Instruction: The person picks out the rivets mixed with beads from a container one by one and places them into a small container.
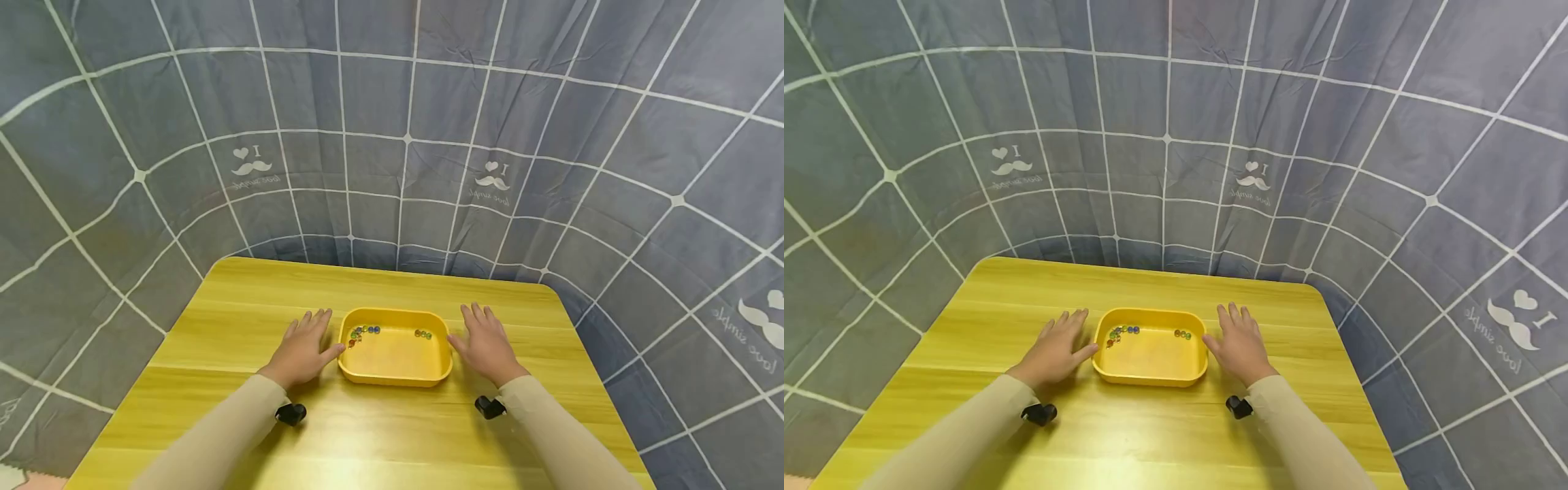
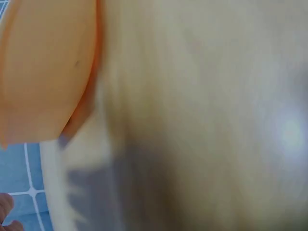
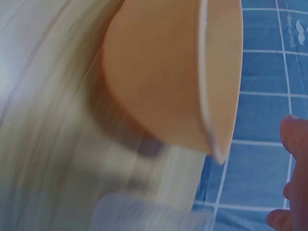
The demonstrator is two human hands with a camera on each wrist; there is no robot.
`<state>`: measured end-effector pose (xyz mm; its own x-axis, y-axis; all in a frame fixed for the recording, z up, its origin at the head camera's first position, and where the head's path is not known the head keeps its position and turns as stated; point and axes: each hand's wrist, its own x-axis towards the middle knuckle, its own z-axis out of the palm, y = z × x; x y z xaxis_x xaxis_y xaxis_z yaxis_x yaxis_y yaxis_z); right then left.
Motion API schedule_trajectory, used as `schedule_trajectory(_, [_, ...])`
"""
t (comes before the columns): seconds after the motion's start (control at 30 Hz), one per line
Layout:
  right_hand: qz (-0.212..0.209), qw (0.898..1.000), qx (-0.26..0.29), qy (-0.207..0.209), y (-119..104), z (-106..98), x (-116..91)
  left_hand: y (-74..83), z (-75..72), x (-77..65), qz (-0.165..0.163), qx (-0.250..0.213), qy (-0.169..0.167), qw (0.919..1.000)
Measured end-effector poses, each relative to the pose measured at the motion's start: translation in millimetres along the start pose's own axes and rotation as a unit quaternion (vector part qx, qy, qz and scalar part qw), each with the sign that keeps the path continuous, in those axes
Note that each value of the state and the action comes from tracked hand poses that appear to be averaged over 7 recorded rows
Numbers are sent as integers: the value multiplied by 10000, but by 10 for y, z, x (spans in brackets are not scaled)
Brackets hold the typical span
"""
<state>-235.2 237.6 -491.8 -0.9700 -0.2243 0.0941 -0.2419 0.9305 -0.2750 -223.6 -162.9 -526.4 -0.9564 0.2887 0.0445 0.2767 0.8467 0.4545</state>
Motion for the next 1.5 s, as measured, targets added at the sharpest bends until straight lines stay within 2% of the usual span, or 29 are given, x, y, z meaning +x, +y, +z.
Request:
schedule_trajectory(0.13, [-117, 9996, 210, 168, -133, -10, 56, 50, 109, -33, -58, -604, -108, 9981])
schedule_trajectory(0.23, [-187, 9990, 364, 168, -249, 0, 105, 83, 198, -46, -199, -1155, -187, 9929])
schedule_trajectory(0.43, [-247, 9975, 651, 77, -497, 29, 192, 123, 369, -76, -367, -2273, -315, 9726])
schedule_trajectory(0.5, [-275, 9967, 759, 54, -568, 44, 215, 127, 416, -88, -354, -2573, -317, 9652])
schedule_trajectory(0.57, [-295, 9962, 824, 22, -625, 63, 230, 124, 455, -101, -377, -2718, -300, 9612])
schedule_trajectory(0.8, [-228, 9959, 868, -127, -723, 154, 259, 98, 522, -172, -674, -2588, -245, 9633])
schedule_trajectory(1.03, [-208, 9951, 934, -232, -778, 223, 257, 69, 546, -231, -870, -2676, -246, 9593])
schedule_trajectory(1.3, [-264, 9940, 980, -399, -849, 232, 261, 78, 524, -240, -836, -2748, -256, 9575])
schedule_trajectory(1.5, [-356, 9942, 800, -627, -881, 295, 286, 75, 540, -229, -763, -2627, -177, 9617])
